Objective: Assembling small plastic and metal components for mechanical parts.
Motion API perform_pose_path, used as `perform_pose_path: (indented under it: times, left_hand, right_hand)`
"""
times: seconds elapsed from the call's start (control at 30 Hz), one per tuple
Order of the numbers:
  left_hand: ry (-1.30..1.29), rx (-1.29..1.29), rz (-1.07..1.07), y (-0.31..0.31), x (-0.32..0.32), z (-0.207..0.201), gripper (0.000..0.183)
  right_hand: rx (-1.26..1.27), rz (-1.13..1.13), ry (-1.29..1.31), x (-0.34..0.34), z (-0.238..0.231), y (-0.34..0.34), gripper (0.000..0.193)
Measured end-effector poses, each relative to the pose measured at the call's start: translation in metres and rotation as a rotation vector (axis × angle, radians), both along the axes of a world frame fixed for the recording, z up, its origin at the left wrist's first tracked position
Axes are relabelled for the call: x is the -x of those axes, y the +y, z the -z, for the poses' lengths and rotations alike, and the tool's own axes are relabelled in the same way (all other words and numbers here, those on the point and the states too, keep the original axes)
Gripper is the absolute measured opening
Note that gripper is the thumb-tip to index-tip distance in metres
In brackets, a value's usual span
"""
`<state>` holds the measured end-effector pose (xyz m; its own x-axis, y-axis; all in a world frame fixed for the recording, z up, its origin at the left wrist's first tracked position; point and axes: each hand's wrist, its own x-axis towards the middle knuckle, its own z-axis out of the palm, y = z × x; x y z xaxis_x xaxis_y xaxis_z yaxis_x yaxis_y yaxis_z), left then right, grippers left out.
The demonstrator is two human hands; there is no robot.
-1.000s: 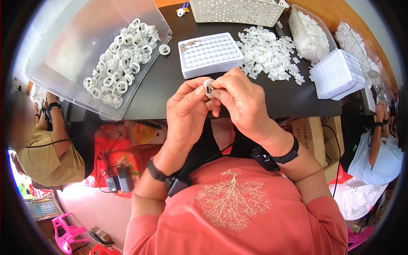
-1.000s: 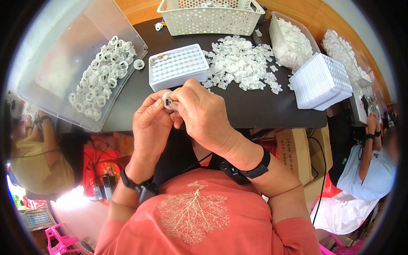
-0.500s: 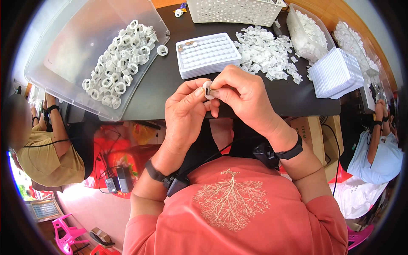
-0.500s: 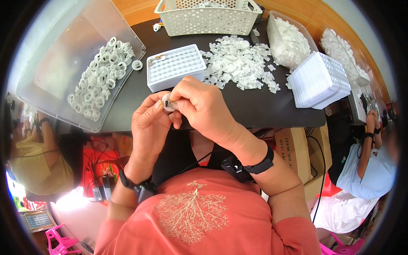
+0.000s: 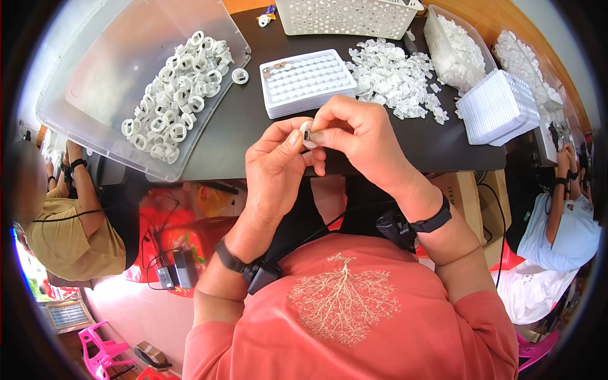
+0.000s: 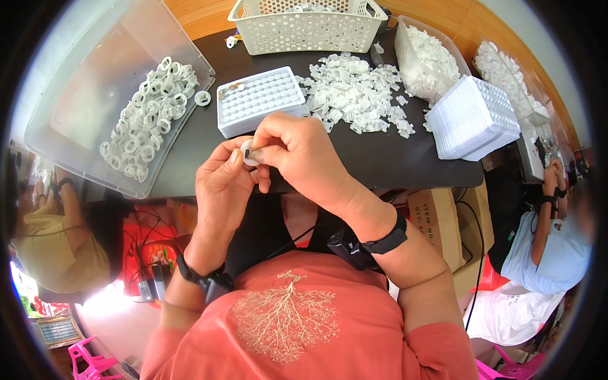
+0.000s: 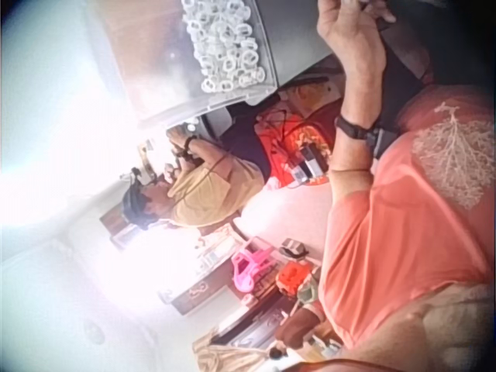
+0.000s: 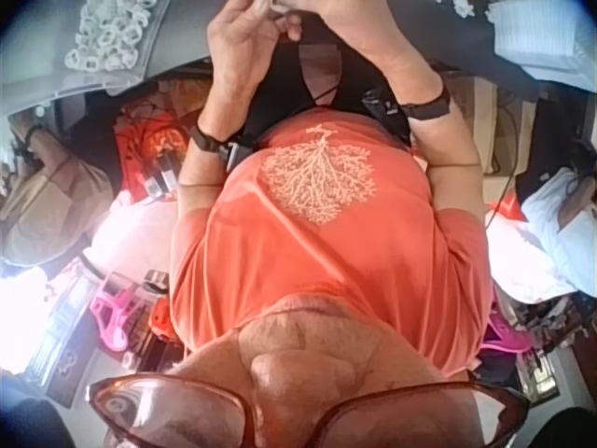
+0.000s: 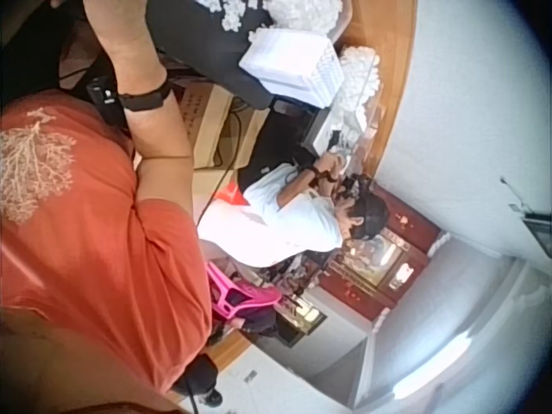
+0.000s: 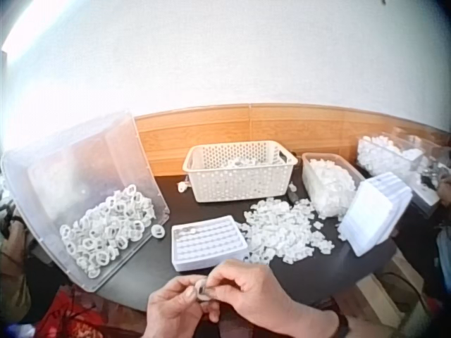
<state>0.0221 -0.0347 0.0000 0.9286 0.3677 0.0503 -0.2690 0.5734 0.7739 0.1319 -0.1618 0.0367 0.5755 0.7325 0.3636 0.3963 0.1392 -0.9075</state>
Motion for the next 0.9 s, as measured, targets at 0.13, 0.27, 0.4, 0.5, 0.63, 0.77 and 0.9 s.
perform_pose_path:
  times: [0.13,0.27,0.4,0.5,0.63,0.77,0.9]
  left_hand:
    - [0.048,0.017,-0.024,-0.002,-0.001,-0.003,0.033]
    - [0.029,0.054,0.007,0.001,-0.002,-0.002,0.033]
    - [0.055,0.041,0.002,0.000,-0.003,-0.005,0.033]
    - [0.023,0.046,-0.003,0.001,0.000,-0.004,0.033]
    - [0.023,0.111,0.047,0.006,0.002,-0.002,0.025]
    - [0.037,0.098,0.064,0.008,-0.001,-0.002,0.033]
    - [0.068,0.149,0.130,0.014,0.000,-0.004,0.034]
  right_hand:
    - [-0.004,-0.034,0.244,0.003,0.001,0.003,0.008]
    - [-0.018,-0.052,0.283,0.004,-0.002,0.002,0.007]
    - [-0.004,-0.020,0.301,0.006,-0.005,0.004,0.006]
    - [0.060,0.001,0.284,0.010,-0.010,0.003,0.005]
    - [0.262,-0.118,-0.049,-0.014,-0.030,0.006,0.005]
    - [0.264,0.075,-0.667,-0.056,-0.054,0.037,0.007]
    - [0.294,0.093,-0.859,-0.082,-0.032,0.074,0.010]
